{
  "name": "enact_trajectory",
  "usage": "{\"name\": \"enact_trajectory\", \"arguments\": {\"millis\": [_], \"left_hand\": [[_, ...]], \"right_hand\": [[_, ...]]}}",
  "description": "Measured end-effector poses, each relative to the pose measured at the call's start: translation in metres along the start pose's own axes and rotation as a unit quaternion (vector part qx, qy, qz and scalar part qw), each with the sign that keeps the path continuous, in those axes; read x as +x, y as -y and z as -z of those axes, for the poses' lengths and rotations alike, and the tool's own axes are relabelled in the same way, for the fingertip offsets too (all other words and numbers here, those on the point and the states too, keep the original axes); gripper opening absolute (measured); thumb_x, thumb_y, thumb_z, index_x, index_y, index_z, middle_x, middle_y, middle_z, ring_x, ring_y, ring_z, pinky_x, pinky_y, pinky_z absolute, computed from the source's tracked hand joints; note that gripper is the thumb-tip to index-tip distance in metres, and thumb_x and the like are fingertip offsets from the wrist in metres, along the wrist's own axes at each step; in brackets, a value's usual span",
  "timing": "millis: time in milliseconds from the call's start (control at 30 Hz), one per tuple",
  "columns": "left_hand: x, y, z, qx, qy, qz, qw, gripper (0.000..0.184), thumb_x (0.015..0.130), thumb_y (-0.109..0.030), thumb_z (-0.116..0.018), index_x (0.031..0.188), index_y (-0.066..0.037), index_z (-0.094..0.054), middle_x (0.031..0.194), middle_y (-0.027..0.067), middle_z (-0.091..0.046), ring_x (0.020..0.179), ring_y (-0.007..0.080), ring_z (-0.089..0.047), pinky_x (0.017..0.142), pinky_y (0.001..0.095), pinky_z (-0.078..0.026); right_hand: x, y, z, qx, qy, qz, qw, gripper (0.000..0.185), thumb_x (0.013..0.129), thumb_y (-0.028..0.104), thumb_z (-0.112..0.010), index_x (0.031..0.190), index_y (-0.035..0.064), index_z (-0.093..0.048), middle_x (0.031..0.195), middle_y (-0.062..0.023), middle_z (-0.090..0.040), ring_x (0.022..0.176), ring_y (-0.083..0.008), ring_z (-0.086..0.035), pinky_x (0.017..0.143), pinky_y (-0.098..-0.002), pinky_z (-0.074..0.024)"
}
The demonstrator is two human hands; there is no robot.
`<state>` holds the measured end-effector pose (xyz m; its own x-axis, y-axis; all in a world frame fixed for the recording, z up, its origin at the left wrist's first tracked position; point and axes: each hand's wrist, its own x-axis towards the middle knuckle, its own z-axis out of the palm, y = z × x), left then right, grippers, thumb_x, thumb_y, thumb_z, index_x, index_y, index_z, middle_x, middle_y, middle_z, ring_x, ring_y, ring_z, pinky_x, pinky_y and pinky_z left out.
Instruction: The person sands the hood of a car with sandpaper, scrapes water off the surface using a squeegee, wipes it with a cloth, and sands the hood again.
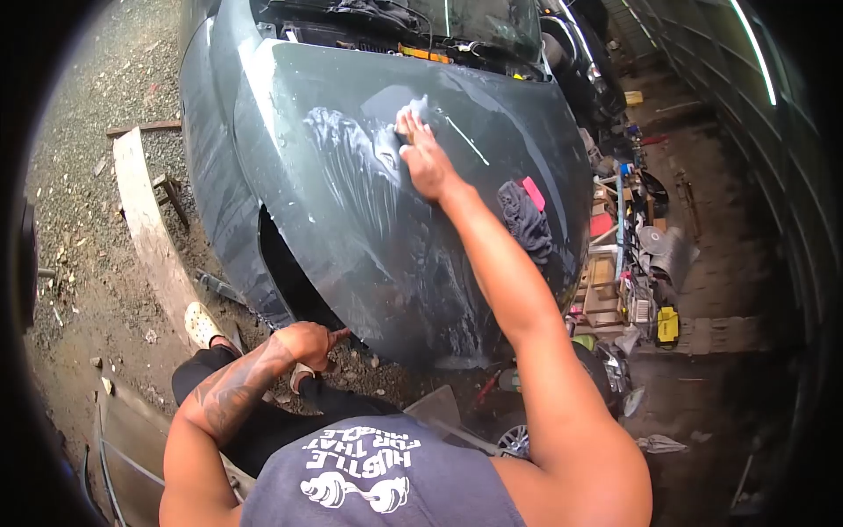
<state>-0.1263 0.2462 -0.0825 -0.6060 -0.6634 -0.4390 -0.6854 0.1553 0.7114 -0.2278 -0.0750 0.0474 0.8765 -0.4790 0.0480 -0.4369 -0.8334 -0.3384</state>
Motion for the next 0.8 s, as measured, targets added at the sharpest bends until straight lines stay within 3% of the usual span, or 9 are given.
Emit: {"name": "enact_trajectory", "arguments": {"millis": [133, 167, 333, 400, 433, 467, 600, 667, 800], "left_hand": [[-0.009, 0.003, 0.002, 0.005, -0.031, 0.006, 0.999, 0.091, 0.081, -0.049, -0.069, 0.153, -0.011, -0.03, 0.094, 0.0216, -0.07, 0.094, 0.0414, -0.066, 0.083, 0.048, -0.052], [-0.01, 0.003, 0.004, 0.031, 0.016, 0.027, 0.999, 0.095, 0.079, -0.051, -0.068, 0.153, -0.008, -0.027, 0.105, 0.0197, -0.07, 0.099, 0.0374, -0.067, 0.087, 0.0448, -0.053], [0.006, 0.005, -0.015, 0.035, 0.031, 0.011, 0.999, 0.092, 0.08, -0.053, -0.068, 0.151, -0.007, -0.033, 0.104, 0.0181, -0.071, 0.099, 0.0368, -0.067, 0.085, 0.0448, -0.054], [-0.001, 0.009, -0.006, 0.023, 0.009, -0.017, 1.0, 0.091, 0.08, -0.053, -0.068, 0.151, -0.006, -0.034, 0.104, 0.0175, -0.071, 0.099, 0.0366, -0.067, 0.085, 0.0449, -0.054], [-0.008, 0.006, -0.002, 0.036, 0.001, -0.005, 0.999, 0.09, 0.08, -0.053, -0.068, 0.15, -0.007, -0.035, 0.104, 0.0173, -0.071, 0.1, 0.0365, -0.067, 0.085, 0.0447, -0.055], [-0.012, 0.003, -0.002, 0.044, -0.006, 0.007, 0.999, 0.089, 0.08, -0.052, -0.068, 0.15, -0.007, -0.036, 0.105, 0.0171, -0.071, 0.1, 0.0364, -0.067, 0.085, 0.0445, -0.055], [-0.007, 0.0, -0.006, 0.068, 0.052, 0.055, 0.995, 0.085, 0.08, -0.052, -0.069, 0.147, -0.009, -0.041, 0.104, 0.0173, -0.071, 0.101, 0.0361, -0.067, 0.084, 0.0439, -0.055], [0.006, 0.001, -0.012, 0.038, 0.039, 0.03, 0.998, 0.081, 0.08, -0.051, -0.07, 0.144, -0.008, -0.045, 0.103, 0.017, -0.071, 0.1, 0.0359, -0.067, 0.083, 0.0438, -0.055], [-0.01, 0.002, -0.009, 0.035, -0.026, 0.014, 0.999, 0.065, 0.079, -0.049, -0.071, 0.128, -0.007, -0.06, 0.1, 0.0165, -0.072, 0.098, 0.0353, -0.069, 0.082, 0.0433, -0.056]], "right_hand": [[-0.094, 0.045, -0.013, 0.089, 0.04, -0.025, 0.995, 0.065, 0.096, 0.026, -0.035, 0.155, 0.0018, -0.022, 0.163, -0.0202, -0.012, 0.152, -0.0349, -0.006, 0.121, -0.0473, -0.0021], [-0.083, 0.036, -0.012, 0.038, 0.049, -0.004, 0.998, 0.065, 0.097, 0.026, -0.034, 0.155, 0.0024, -0.021, 0.163, -0.0204, -0.013, 0.152, -0.035, -0.006, 0.121, -0.0472, -0.0032], [-0.008, 0.01, -0.005, -0.068, 0.037, -0.018, 0.997, 0.063, 0.099, 0.021, -0.032, 0.156, 0.0017, -0.014, 0.162, -0.0215, -0.012, 0.151, -0.035, -0.007, 0.122, -0.0462, -0.0052], [-0.047, 0.031, -0.016, 0.007, 0.017, 0.006, 1.0, 0.063, 0.098, 0.021, -0.03, 0.156, 0.0006, -0.014, 0.163, -0.0208, -0.012, 0.152, -0.0334, -0.008, 0.122, -0.0457, -0.0039], [-0.079, 0.057, -0.017, 0.136, 0.019, -0.009, 0.991, 0.064, 0.097, 0.021, -0.027, 0.156, 0.0005, -0.014, 0.163, -0.0191, -0.011, 0.152, -0.0325, -0.009, 0.121, -0.0453, -0.0036], [-0.099, 0.062, -0.014, 0.076, 0.054, -0.01, 0.996, 0.065, 0.095, 0.02, -0.026, 0.156, 0.0015, -0.015, 0.164, -0.0172, -0.011, 0.152, -0.0319, -0.009, 0.121, -0.0449, -0.0034], [-0.031, 0.013, -0.002, -0.001, 0.037, 0.01, 0.999, 0.063, 0.096, 0.024, -0.029, 0.155, 0.0023, -0.021, 0.162, -0.0193, -0.017, 0.151, -0.0347, -0.011, 0.122, -0.0464, -0.0069], [0.013, 0.002, 0.003, -0.025, 0.028, -0.01, 0.999, 0.06, 0.097, 0.02, -0.027, 0.153, -0.0019, -0.021, 0.162, -0.0203, -0.014, 0.151, -0.0335, -0.008, 0.122, -0.0463, -0.0054], [-0.091, 0.051, -0.012, 0.11, 0.03, -0.016, 0.993, 0.064, 0.097, 0.023, -0.031, 0.155, -0.0014, -0.017, 0.164, -0.0147, -0.016, 0.153, -0.0301, -0.005, 0.121, -0.0436, -0.0014]]}}
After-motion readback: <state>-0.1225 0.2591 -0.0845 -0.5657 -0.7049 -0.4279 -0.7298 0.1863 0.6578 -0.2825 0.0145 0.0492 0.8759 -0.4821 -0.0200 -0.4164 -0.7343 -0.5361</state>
